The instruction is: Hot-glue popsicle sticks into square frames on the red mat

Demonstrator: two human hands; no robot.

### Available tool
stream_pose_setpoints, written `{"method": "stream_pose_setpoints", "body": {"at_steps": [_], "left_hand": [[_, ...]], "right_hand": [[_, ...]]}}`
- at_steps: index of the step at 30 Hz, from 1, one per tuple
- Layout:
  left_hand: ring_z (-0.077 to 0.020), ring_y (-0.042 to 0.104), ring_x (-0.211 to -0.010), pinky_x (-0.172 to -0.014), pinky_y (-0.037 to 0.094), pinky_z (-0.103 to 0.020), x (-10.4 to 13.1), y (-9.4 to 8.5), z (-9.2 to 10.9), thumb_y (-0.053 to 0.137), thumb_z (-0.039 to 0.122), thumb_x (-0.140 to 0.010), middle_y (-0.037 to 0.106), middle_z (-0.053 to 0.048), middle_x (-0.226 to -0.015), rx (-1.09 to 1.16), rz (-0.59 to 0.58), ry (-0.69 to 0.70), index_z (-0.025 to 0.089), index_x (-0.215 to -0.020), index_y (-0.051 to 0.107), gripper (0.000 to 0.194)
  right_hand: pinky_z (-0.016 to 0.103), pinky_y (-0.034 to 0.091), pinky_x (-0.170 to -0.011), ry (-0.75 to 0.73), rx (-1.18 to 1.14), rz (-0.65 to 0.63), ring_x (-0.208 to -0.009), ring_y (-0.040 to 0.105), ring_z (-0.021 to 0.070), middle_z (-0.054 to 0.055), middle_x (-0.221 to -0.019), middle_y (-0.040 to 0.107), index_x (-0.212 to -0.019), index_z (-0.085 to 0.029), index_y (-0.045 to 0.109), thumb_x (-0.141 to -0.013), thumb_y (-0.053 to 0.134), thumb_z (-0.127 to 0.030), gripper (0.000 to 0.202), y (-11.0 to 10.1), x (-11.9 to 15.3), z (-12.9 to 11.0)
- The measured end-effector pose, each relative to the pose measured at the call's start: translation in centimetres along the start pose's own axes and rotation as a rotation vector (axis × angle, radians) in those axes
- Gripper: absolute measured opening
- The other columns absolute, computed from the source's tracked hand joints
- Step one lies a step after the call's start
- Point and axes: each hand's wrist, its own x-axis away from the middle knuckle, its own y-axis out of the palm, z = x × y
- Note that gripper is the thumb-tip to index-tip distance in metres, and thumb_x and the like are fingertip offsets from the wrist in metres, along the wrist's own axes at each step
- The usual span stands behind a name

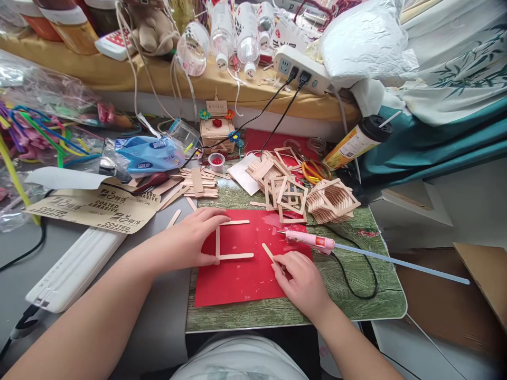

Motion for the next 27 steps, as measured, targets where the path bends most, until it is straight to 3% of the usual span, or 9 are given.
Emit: {"method": "stream_pose_setpoints", "body": {"at_steps": [2,5,8,11,17,23,27], "left_hand": [[-0.0310,0.052,-0.142,-0.114,0.048,-0.043,-0.2,-0.4,-0.3,0.079,0.042,-0.090,0.056,-0.009,-0.154,0.000,0.000,0.046,0.028,-0.134,0.063,0.049],[-0.0242,0.063,-0.114,-0.100,0.050,-0.038,-0.7,-0.6,-0.8,0.070,0.031,-0.097,0.071,-0.006,-0.121,-0.010,-0.028,0.134,0.026,-0.100,0.072,0.006],[-0.0203,0.063,-0.094,-0.089,0.048,-0.035,-1.0,-0.2,-1.3,0.064,0.024,-0.099,0.073,-0.003,-0.096,-0.026,-0.040,0.200,0.025,-0.089,0.074,0.015],[-0.0198,0.064,-0.090,-0.085,0.047,-0.035,-1.1,0.1,-1.7,0.064,0.023,-0.100,0.075,-0.003,-0.090,-0.027,-0.023,0.225,0.025,-0.088,0.076,0.017],[-0.0197,0.067,-0.091,-0.086,0.048,-0.034,-0.9,-0.4,-1.8,0.061,0.027,-0.104,0.078,-0.005,-0.098,0.005,0.004,0.273,0.025,-0.092,0.079,0.022],[-0.0200,0.070,-0.101,-0.090,0.051,-0.032,-0.9,-0.7,-2.1,0.051,0.018,-0.105,0.076,-0.007,-0.111,0.012,0.039,0.168,0.023,-0.103,0.078,0.027],[-0.0209,0.071,-0.101,-0.090,0.051,-0.032,-0.9,-1.0,-2.7,0.055,0.022,-0.105,0.078,-0.008,-0.111,-0.018,0.186,0.151,0.022,-0.101,0.079,0.025]], "right_hand": [[0.038,0.050,-0.077,0.002,-0.005,0.000,-0.079,0.062,0.0212,0.005,-0.084,0.068,-0.109,-0.020,0.071,-0.106,0.058,-0.021,0.014,0.0,0.0,0.0],[0.038,0.050,-0.076,0.004,-0.012,0.001,-0.079,0.062,0.0212,0.005,-0.084,0.068,-0.109,-0.020,0.071,-0.105,0.058,-0.020,0.013,-0.1,-0.1,-0.1],[0.038,0.050,-0.078,0.002,-0.024,0.003,-0.080,0.062,0.0215,0.005,-0.086,0.069,-0.108,-0.021,0.071,-0.105,0.059,-0.019,0.012,-0.2,-0.1,-0.2],[0.039,0.051,-0.078,-0.001,-0.019,0.004,-0.080,0.063,0.0216,0.005,-0.087,0.069,-0.108,-0.021,0.071,-0.105,0.059,-0.020,0.013,-0.2,-0.1,-0.2],[0.041,0.053,-0.079,-0.058,0.061,-0.005,-0.083,0.064,0.0232,0.008,-0.089,0.070,-0.114,-0.019,0.071,-0.106,0.057,-0.020,0.016,-0.3,0.1,-0.5],[0.045,0.057,-0.084,-0.067,0.086,-0.084,-0.089,0.066,0.0255,0.009,-0.096,0.072,-0.127,-0.018,0.070,-0.107,0.056,-0.021,0.025,-0.4,-0.1,-1.0],[0.045,0.058,-0.084,-0.050,0.083,-0.094,-0.091,0.068,0.0262,0.010,-0.098,0.072,-0.127,-0.018,0.071,-0.107,0.057,-0.022,0.025,-0.3,-0.6,-1.1]]}}
